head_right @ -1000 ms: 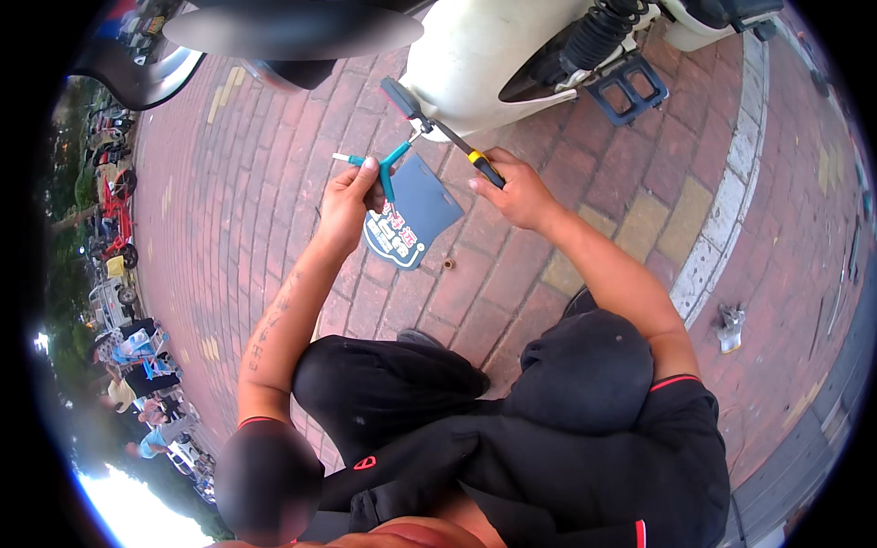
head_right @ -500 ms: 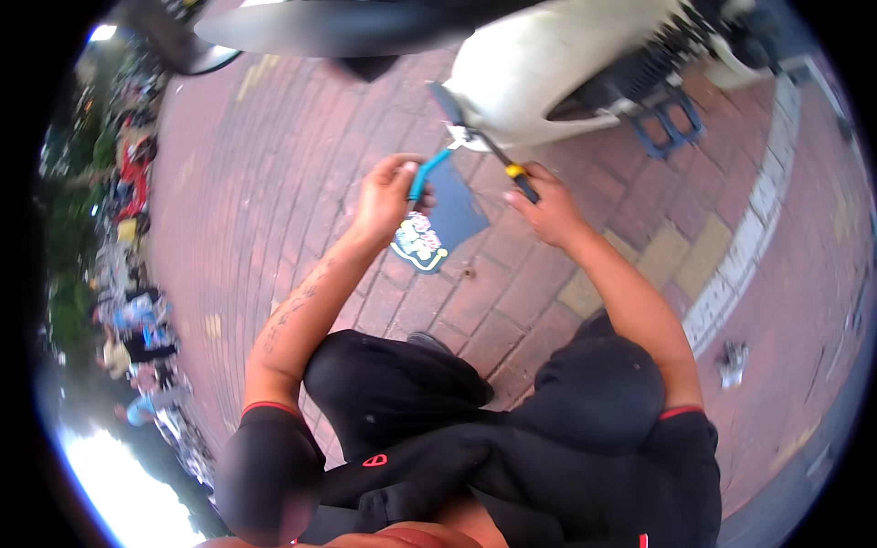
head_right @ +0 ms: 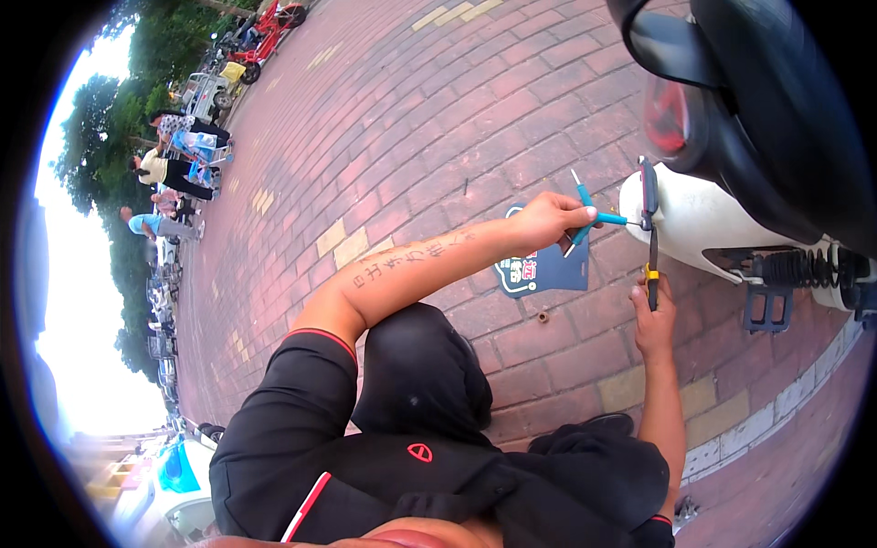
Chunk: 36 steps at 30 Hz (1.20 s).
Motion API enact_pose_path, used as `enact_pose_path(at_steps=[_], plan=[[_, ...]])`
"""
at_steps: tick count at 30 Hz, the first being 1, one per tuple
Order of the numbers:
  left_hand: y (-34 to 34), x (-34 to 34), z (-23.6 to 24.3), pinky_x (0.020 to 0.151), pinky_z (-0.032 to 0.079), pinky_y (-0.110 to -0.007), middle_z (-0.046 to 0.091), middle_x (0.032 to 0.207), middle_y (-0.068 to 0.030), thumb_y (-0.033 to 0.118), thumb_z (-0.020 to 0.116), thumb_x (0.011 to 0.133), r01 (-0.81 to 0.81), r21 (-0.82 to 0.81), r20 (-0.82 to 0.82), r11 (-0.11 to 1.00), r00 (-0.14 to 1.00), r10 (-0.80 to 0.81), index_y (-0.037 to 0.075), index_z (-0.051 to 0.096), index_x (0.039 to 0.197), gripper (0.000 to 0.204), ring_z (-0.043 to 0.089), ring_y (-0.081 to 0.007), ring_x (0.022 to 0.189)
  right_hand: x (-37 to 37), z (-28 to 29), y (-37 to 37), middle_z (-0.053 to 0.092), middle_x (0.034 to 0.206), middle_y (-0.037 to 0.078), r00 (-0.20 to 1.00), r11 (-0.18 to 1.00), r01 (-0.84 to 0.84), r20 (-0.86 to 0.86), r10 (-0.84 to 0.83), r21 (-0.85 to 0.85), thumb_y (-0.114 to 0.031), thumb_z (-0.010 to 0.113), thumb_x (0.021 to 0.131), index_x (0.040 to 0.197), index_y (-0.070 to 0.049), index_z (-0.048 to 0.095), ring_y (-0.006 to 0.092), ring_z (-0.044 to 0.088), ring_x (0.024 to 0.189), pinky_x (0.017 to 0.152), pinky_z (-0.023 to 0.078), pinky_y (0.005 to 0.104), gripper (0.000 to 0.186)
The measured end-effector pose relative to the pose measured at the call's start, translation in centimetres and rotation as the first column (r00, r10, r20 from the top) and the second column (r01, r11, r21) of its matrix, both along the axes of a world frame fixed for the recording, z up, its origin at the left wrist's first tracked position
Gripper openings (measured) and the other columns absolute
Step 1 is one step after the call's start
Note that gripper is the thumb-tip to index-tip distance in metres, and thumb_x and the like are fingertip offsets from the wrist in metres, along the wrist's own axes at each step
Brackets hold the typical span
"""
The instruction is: The person squats on a paved sidewalk and uses a blue T-handle wrench and yellow pliers to remove a bolt from the rear fender of a white scooter. They then use the wrench to tighten a bolt on a black rectangular plate before attaching the plate to the scooter's rear fender.
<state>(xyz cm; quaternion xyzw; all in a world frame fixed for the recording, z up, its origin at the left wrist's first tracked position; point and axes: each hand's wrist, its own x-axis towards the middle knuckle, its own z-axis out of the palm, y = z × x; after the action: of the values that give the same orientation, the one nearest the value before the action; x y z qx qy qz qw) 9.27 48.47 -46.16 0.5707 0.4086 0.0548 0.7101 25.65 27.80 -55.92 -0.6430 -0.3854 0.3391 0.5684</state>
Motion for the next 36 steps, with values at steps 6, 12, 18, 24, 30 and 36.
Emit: enact_pose_path(at_steps=[6, 12, 18, 24, 30, 36], plan=[[-0.3, 0.3, 1.0, 0.054, 0.052, -0.03, 0.063, 0.076, -0.0086, 0.018, 0.061, 0.093, -0.233, -0.034, -0.044, 0.972, 0.972, 0.232, -0.004, 0.06, 0.094, 0.022, 0.062, -0.0162, 0.064, -0.1, 0.6, 0.0, 0.057, 0.098, 0.005, 0.999, 0.998, -0.006, 0.034, 0.008, -0.056, -0.012, 0.062, 0.088, 0.092, 0.003, 0.06, 0.0136, 0.056, 0.087, 0.078, 0.046, 0.0272, 0.016], [-0.3, 0.5, 0.7, 0.065, 0.054, -0.03, 0.064, 0.082, -0.0093, 0.006, 0.047, 0.095, 0.058, 0.205, 0.06, 0.977, 0.996, -0.071, -0.003, 0.06, 0.113, 0.024, 0.063, -0.0159, 0.071, 0.2, 0.6, 0.1, 0.057, 0.091, 0.005, 0.995, 0.991, 0.086, 0.067, -0.08, -0.104, -0.017, 0.062, 0.088, 0.092, 0.002, 0.059, 0.0163, 0.056, 0.083, 0.077, 0.046, 0.0299, 0.02], [-0.9, -0.9, 0.4, 0.068, 0.05, -0.028, 0.065, 0.086, -0.0063, 0.015, 0.064, 0.089, 0.131, 0.342, 0.003, 0.93, 0.99, -0.141, 0.001, 0.063, 0.116, 0.031, 0.058, -0.0118, 0.074, 0.6, 0.4, 0.4, 0.055, 0.095, 0.01, 0.994, 0.999, 0.013, 0.108, -0.008, -0.051, -0.02, 0.064, 0.086, 0.088, 0.003, 0.059, 0.0215, 0.056, 0.087, 0.08, 0.044, 0.0311, 0.023], [-0.3, 0.4, 0.8, 0.06, 0.045, -0.025, 0.061, 0.08, -0.0032, 0.037, 0.048, 0.099, 0.096, -0.038, -0.036, 0.995, 0.995, -0.098, 0.001, 0.063, 0.097, 0.04, 0.056, -0.0109, 0.069, 0.3, 0.3, -0.2, 0.056, 0.098, 0.009, 0.999, 0.999, 0.042, 0.013, -0.041, -0.035, -0.018, 0.066, 0.086, 0.087, 0.004, 0.06, 0.02, 0.055, 0.088, 0.08, 0.044, 0.0297, 0.023], [-0.1, 0.2, 0.4, 0.061, 0.045, -0.025, 0.061, 0.08, -0.0026, 0.034, 0.05, 0.098, 0.019, -0.215, -0.048, 0.976, 0.998, -0.03, 0.002, 0.061, 0.101, 0.033, 0.058, -0.0117, 0.071, 0.0, -0.2, -1.2, 0.057, 0.097, 0.009, 0.996, 0.998, 0.03, 0.081, -0.026, -0.051, -0.02, 0.067, 0.086, 0.089, 0.004, 0.06, 0.0211, 0.056, 0.088, 0.079, 0.044, 0.0308, 0.025], [-0.4, 0.4, -0.1, 0.067, 0.046, -0.027, 0.061, 0.087, -0.0025, 0.026, 0.057, 0.095, 0.008, -0.196, -0.067, 0.981, 0.998, -0.021, 0.003, 0.06, 0.105, 0.025, 0.059, -0.012, 0.078, -0.9, -3.4, -4.4, 0.059, 0.1, 0.017, 0.97, 0.885, 0.017, 0.223, 0.098, -0.465, -0.028, 0.065, 0.085, 0.088, 0.005, 0.062, 0.0352, 0.058, 0.09, 0.08, 0.046, 0.0393, 0.033]])
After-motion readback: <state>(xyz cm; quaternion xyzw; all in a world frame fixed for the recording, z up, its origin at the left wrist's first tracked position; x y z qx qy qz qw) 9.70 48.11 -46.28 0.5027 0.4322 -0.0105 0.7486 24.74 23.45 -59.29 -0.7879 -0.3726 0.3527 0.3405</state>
